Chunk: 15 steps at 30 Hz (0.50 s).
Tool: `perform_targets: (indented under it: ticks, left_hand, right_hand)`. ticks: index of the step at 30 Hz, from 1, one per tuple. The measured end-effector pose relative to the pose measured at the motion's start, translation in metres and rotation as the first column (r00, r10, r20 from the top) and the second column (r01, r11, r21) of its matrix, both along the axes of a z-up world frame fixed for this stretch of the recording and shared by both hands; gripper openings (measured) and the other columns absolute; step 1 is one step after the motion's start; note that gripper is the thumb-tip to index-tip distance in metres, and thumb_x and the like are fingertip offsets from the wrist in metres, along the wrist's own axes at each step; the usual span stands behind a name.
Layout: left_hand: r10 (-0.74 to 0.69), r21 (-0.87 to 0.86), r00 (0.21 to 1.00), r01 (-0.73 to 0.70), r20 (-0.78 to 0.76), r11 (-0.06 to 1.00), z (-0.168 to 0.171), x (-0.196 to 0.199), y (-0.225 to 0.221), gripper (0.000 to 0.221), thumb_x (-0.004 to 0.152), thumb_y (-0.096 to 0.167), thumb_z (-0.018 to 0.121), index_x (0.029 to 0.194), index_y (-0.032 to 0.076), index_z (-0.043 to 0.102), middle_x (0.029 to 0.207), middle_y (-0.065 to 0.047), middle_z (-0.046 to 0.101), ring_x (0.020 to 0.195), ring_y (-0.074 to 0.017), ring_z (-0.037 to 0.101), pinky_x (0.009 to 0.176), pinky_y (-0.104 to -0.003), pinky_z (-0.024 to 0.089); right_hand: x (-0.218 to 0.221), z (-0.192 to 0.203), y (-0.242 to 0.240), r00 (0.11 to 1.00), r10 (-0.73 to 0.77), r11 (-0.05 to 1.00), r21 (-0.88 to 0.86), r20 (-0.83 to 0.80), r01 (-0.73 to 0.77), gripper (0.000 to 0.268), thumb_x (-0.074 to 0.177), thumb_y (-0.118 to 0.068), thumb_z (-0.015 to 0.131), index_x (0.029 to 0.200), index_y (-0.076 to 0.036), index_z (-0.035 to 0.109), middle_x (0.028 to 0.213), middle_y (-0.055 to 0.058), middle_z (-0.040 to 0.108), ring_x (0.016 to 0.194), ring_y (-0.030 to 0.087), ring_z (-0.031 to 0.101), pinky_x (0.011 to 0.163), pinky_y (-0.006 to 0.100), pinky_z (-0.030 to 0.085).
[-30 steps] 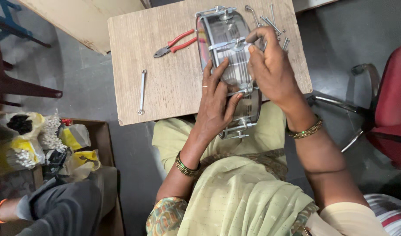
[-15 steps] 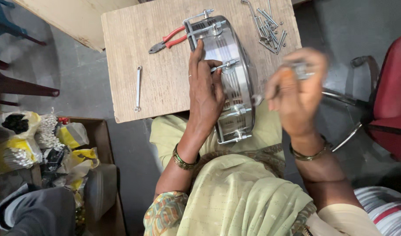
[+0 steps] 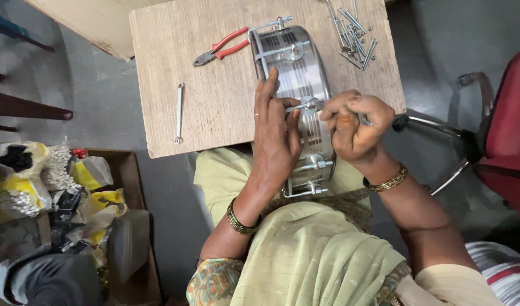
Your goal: The person assembles a snare drum by attaching metal hardware to the shell, inserting and tightening multiple tension rods with a drum key and a wrench.
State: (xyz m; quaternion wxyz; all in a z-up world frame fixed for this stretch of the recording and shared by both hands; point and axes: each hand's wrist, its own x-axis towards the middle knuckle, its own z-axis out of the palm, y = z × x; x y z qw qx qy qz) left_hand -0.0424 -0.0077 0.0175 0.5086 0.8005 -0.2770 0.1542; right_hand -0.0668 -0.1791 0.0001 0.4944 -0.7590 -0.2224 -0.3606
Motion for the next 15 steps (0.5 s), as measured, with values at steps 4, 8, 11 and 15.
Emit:
perform_targets:
  ticks: [4,8,11,15]
  left_hand:
    - [-0.066,-0.014,0.997,0.066,-0.027,0.998,0.0,-0.009,-0.003,0.017,0.1,-0.004,0.06,0.117,-0.003,0.056,0.161,-0.029,0.034,0.152,-0.0533,0.032,0.126,-0.058,0.032]
    - [-0.078,0.004,0.997,0.077,0.002,0.997,0.0,-0.008,-0.004,0.016,0.102,-0.004,0.061,0.118,-0.002,0.056,0.161,-0.027,0.034,0.153,-0.0527,0.031,0.129,-0.06,0.029]
    - [-0.083,-0.011,0.997,0.083,-0.005,0.996,-0.001,-0.01,-0.006,0.017,0.102,-0.004,0.06,0.118,-0.002,0.056,0.162,-0.027,0.034,0.154,-0.0533,0.03,0.128,-0.059,0.03]
    - [-0.061,-0.018,0.998,0.06,-0.016,0.998,-0.003,-0.013,-0.004,0.014,0.103,-0.002,0.061,0.116,-0.001,0.056,0.162,-0.027,0.034,0.155,-0.0523,0.03,0.129,-0.06,0.028]
  right_hand:
    - [-0.001,0.021,0.0,0.974,-0.096,0.993,0.041,-0.206,0.106,0.013,0.122,-0.004,0.041,0.133,-0.008,0.035,0.076,0.008,0.055,0.059,0.011,0.052,0.057,0.025,0.043]
    - [0.03,0.051,-0.014,0.889,-0.037,0.997,0.049,-0.457,0.066,0.007,0.123,-0.006,0.043,0.13,-0.004,0.043,0.067,0.004,0.051,0.057,0.009,0.051,0.054,0.025,0.041]
    - [0.057,0.066,-0.017,0.697,0.072,0.991,0.129,-0.713,0.029,0.012,0.115,-0.009,0.044,0.126,-0.007,0.046,0.064,0.001,0.051,0.05,0.007,0.043,0.044,0.025,0.033]
    - [0.04,0.06,-0.019,0.793,0.129,0.966,0.255,-0.596,0.034,0.013,0.119,-0.012,0.044,0.131,-0.007,0.043,0.069,0.003,0.056,0.049,0.007,0.046,0.042,0.022,0.036]
